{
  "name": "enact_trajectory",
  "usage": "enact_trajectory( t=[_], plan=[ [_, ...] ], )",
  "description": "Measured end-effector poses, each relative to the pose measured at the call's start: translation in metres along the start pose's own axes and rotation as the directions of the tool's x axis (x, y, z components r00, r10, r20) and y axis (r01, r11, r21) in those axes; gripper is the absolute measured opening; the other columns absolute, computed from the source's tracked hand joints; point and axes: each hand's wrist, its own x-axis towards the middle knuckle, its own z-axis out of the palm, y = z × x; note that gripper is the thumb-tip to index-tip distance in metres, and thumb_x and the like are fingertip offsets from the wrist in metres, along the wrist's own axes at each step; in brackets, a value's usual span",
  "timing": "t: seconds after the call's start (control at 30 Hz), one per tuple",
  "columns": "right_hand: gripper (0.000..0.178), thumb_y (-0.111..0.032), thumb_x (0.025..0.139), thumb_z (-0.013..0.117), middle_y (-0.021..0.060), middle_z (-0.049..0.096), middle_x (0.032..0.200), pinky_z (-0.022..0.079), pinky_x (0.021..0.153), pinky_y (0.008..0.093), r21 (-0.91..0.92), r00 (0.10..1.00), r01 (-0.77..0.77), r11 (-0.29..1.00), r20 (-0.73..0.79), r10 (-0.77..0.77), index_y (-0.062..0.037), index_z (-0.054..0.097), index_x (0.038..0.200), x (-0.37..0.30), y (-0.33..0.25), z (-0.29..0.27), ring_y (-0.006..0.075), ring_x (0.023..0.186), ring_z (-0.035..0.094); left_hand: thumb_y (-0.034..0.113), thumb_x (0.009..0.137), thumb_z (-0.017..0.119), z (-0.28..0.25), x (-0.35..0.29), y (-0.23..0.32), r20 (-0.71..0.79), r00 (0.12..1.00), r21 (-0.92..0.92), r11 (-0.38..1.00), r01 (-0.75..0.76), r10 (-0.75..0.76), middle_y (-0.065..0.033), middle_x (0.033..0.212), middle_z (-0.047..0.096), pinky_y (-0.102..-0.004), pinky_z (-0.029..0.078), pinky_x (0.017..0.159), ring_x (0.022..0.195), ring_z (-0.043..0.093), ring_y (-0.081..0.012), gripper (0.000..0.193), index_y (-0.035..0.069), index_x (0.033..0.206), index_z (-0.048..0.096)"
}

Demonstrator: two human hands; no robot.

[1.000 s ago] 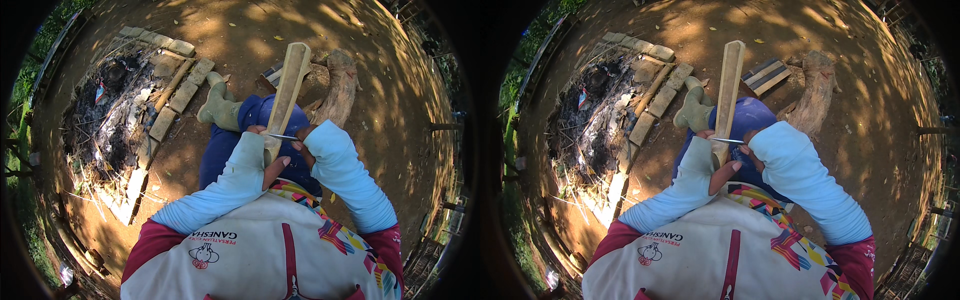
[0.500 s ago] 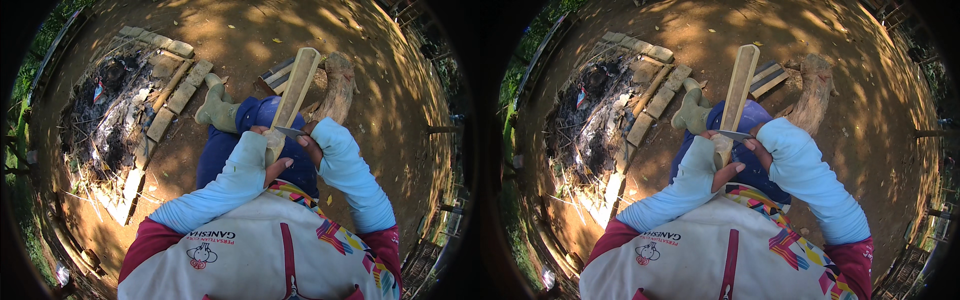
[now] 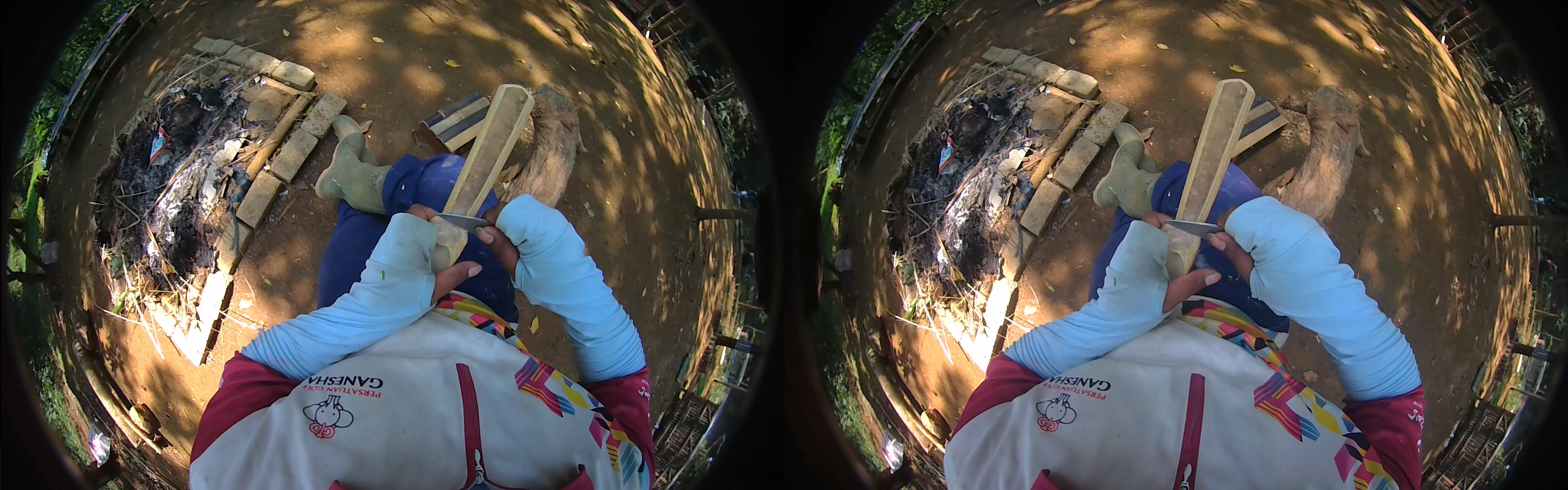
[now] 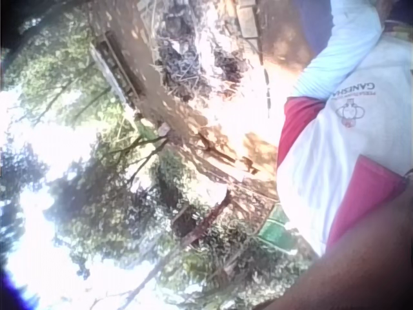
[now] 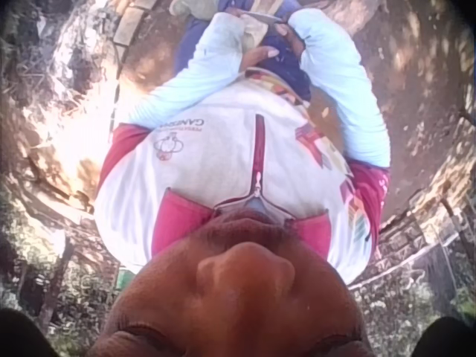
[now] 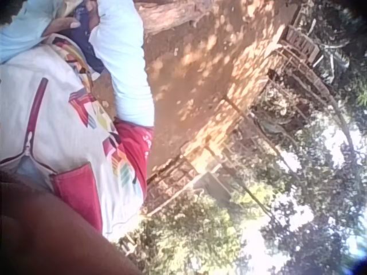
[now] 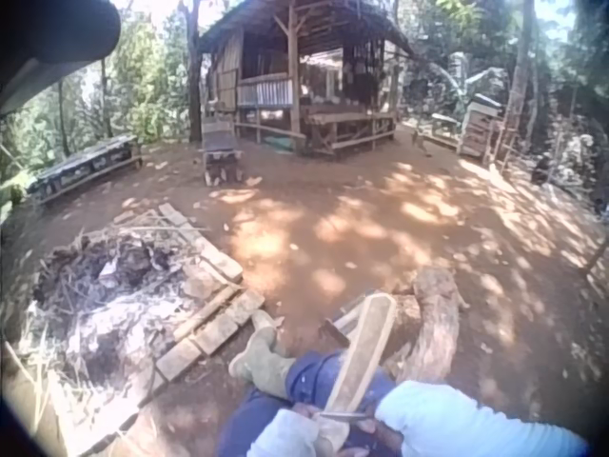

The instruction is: The person sits on the ground and uses a knife to carve a long piece of wood. They hold the wood with their left hand and carefully shave off thin layers with the knife in their right hand, rotating the wood to work on different sides.

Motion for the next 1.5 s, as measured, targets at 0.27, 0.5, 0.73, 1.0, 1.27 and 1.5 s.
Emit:
enact_trajectory(
  t=[0.27, 0.5, 0.73, 1.0, 1.27, 1.5],
  plan=[
    [0.009, -0.012, 0.089, 0.065, 0.0143, 0.055, 0.068, 0.043, 0.056, 0.0378, 0.109, 0.994, -0.091, 0.99, -0.043, 0.096, -0.003, 0.064, 0.087, 0.0, -0.003, -0.012, 0.0321, 0.061, 0.053, 0.031, 0.069, 0.088, 0.001, 0.0, 0.003, -0.031, 1.0, -0.027, 1.0, -0.008, 0.008, -0.0143, 0.094, 0.057, -0.0362, 0.046, 0.078, 0.086, 0.059, -0.0285, 0.07, -0.002, 0.115, 0.046],
    [0.002, -0.007, 0.083, 0.067, 0.0132, 0.058, 0.068, 0.045, 0.056, 0.0407, -0.159, 0.999, 0.039, 0.986, 0.0, -0.039, -0.0059, 0.065, 0.083, 0.001, -0.011, -0.013, 0.033, 0.063, 0.057, 0.033, 0.067, 0.089, -0.002, -0.001, 0.005, -0.012, 1.0, -0.003, 1.0, 0.02, -0.02, -0.0149, 0.096, 0.058, -0.035, 0.047, 0.077, 0.086, 0.059, -0.0276, 0.074, -0.003, 0.115, 0.045],
    [0.005, -0.008, 0.082, 0.07, 0.0126, 0.06, 0.075, 0.045, 0.059, 0.0396, -0.002, 1.0, -0.004, 1.0, 0.011, 0.004, -0.0067, 0.066, 0.085, -0.009, -0.004, -0.017, 0.0307, 0.069, 0.059, 0.032, 0.067, 0.089, 0.001, -0.003, -0.001, -0.022, 1.0, -0.045, 0.999, 0.015, -0.016, -0.0129, 0.094, 0.056, -0.0349, 0.047, 0.075, 0.084, 0.058, -0.0256, 0.073, -0.002, 0.115, 0.045],
    [0.006, -0.007, 0.084, 0.069, 0.0137, 0.058, 0.073, 0.045, 0.06, 0.0378, -0.018, 0.999, -0.033, 0.999, -0.009, 0.033, -0.0054, 0.065, 0.088, -0.01, 0.001, -0.006, 0.0314, 0.067, 0.058, 0.03, 0.069, 0.087, 0.001, -0.003, -0.001, 0.004, 0.996, -0.134, 0.987, 0.085, -0.085, -0.012, 0.094, 0.057, -0.034, 0.047, 0.074, 0.084, 0.058, -0.0238, 0.069, 0.0, 0.115, 0.045],
    [0.01, -0.011, 0.088, 0.067, 0.0141, 0.06, 0.078, 0.047, 0.065, 0.0365, 0.237, 0.989, -0.089, 0.967, 0.14, 0.057, -0.0031, 0.066, 0.093, -0.016, 0.001, -0.009, 0.0297, 0.072, 0.061, 0.023, 0.076, 0.081, -0.001, 0.001, -0.008, -0.005, 0.995, -0.274, 0.957, 0.09, -0.095, -0.0106, 0.093, 0.058, -0.0337, 0.047, 0.074, 0.083, 0.058, -0.0204, 0.056, 0.0, 0.113, 0.046],
    [0.012, -0.013, 0.09, 0.066, 0.0133, 0.06, 0.08, 0.047, 0.066, 0.0345, 0.222, 0.981, -0.175, 0.959, -0.044, 0.189, -0.0015, 0.064, 0.095, -0.019, 0.005, 0.008, 0.0252, 0.069, 0.059, 0.019, 0.081, 0.075, -0.008, 0.005, -0.016, 0.17, 0.971, -0.5, 0.834, 0.233, -0.169, -0.0089, 0.092, 0.056, -0.0298, 0.047, 0.073, 0.08, 0.056, -0.0159, 0.05, 0.002, 0.114, 0.041]
  ],
)
